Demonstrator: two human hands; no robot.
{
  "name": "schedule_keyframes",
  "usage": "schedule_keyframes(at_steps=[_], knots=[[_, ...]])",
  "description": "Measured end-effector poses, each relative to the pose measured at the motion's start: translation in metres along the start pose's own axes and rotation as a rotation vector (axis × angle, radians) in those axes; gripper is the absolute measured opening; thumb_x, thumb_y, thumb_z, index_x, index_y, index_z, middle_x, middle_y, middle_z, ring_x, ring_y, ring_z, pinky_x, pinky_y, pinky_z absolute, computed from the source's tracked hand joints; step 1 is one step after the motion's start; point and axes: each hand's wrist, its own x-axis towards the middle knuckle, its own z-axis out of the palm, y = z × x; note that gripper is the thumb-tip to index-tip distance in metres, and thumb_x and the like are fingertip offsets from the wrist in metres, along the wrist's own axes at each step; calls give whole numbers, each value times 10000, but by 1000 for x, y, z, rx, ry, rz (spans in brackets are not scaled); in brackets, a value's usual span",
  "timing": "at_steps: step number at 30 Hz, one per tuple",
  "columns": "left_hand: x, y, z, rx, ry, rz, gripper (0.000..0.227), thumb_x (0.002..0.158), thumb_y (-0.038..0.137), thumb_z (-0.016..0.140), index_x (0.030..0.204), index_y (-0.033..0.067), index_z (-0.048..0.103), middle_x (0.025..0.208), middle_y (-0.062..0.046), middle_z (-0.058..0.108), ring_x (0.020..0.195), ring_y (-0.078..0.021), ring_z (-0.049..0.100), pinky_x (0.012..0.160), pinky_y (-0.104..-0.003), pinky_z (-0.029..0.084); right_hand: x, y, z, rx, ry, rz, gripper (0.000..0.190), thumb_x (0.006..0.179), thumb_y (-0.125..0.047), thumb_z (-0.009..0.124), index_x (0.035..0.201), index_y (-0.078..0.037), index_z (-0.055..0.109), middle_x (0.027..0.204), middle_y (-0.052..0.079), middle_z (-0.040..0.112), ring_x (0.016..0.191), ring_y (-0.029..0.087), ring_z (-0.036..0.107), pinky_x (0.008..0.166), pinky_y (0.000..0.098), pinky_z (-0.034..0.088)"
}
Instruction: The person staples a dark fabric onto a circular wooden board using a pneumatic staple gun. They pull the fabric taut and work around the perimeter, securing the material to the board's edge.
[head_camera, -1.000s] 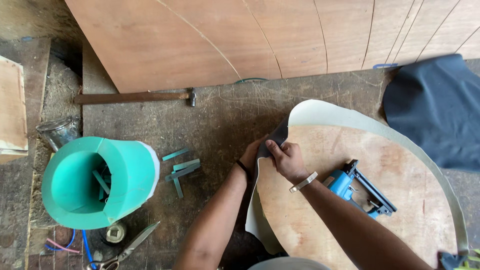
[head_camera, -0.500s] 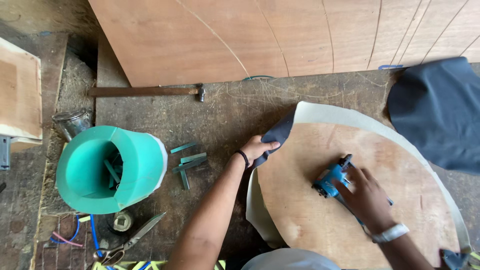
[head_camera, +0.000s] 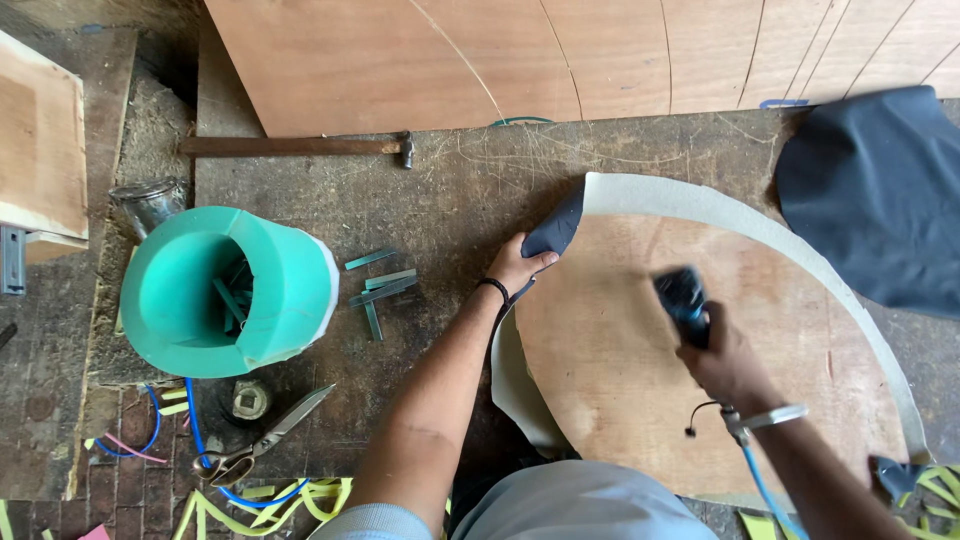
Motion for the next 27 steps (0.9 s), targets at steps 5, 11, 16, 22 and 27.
schedule_keyframes(at_steps=[5,11,16,22,27], knots=[[5,-3,1,42,5,84,629,750,422,859,1163,24,600,1013,-98,722,889,-183,705,745,-350,588,34,-77,-9,267,-303,133,241,874,-164,737,1042,-7,663,816,171,733,689,229,709,655,380,605],[1,2,2,77,-38,8,672,729,448,889,1161,45,568,1020,-112,707,908,-202,697,775,-360,591,71,-132,7,254,-400,86,157,874,-92,716,943,41,672,747,125,717,627,193,687,615,353,609],[3,1,1,71,-45,27,740,668,439,928,1181,48,564,1039,-109,712,948,-207,689,819,-360,582,80,-132,15,83,-417,95,153,894,-122,720,933,25,706,734,98,739,640,188,724,618,317,627],[6,5,1,107,-19,26,722,681,437,933,1163,38,572,1068,-97,705,977,-186,685,826,-338,576,47,-105,-2,241,-343,155,230,897,-219,739,938,-3,673,706,99,687,618,189,678,602,341,589],[16,52,-2,60,-10,93,587,691,358,896,1114,45,636,980,-77,735,897,-195,694,791,-348,579,8,-43,-29,136,-159,216,239,853,-210,794,943,-4,715,706,117,713,623,202,679,583,356,548]])
